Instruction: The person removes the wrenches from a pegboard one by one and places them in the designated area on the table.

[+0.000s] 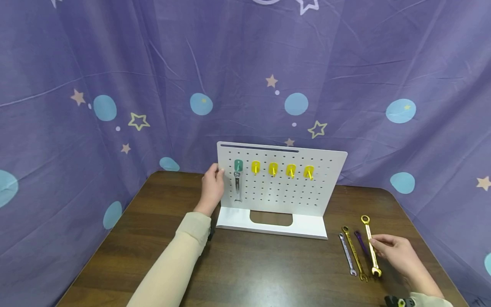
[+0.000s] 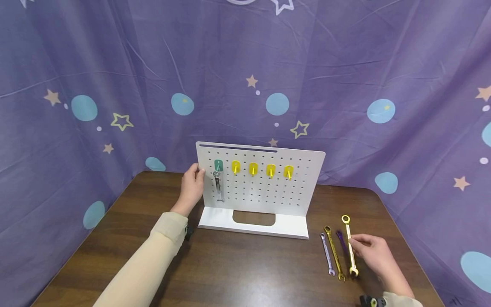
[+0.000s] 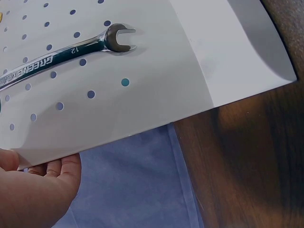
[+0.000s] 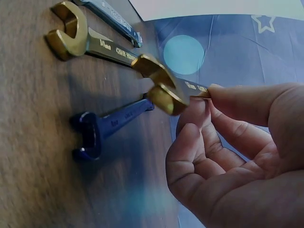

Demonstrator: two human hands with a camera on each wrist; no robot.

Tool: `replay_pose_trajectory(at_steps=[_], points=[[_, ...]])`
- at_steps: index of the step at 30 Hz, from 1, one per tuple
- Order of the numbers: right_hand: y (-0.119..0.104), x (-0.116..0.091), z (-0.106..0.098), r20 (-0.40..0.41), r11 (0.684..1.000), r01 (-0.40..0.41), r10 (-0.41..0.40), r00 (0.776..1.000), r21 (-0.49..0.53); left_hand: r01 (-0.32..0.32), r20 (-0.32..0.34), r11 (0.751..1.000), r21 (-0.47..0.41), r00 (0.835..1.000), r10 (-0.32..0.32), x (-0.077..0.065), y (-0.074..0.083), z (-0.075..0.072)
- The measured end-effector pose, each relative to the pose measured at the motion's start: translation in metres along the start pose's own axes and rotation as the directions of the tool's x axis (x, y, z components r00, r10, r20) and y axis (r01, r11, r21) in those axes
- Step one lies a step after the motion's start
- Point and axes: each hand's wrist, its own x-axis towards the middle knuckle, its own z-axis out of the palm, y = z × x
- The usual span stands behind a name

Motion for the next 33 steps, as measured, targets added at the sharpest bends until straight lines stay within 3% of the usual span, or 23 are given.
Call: replay_pose_trajectory(at_steps=[21, 33], points=[[0.009, 0.003, -0.006, 0.019, 0.998, -0.025, 0.026, 0.999, -0.051, 0.004, -0.004, 1.000, -0.001, 1.000, -0.004, -0.001, 0.001, -0.001], [0.011, 0.004, -0.003, -0.021, 0.994, 0.004, -0.007, 1.000, -0.109, 0.001, -0.008, 1.000, -0.001, 1.000, -0.001, -0.001, 0.000, 0.000]])
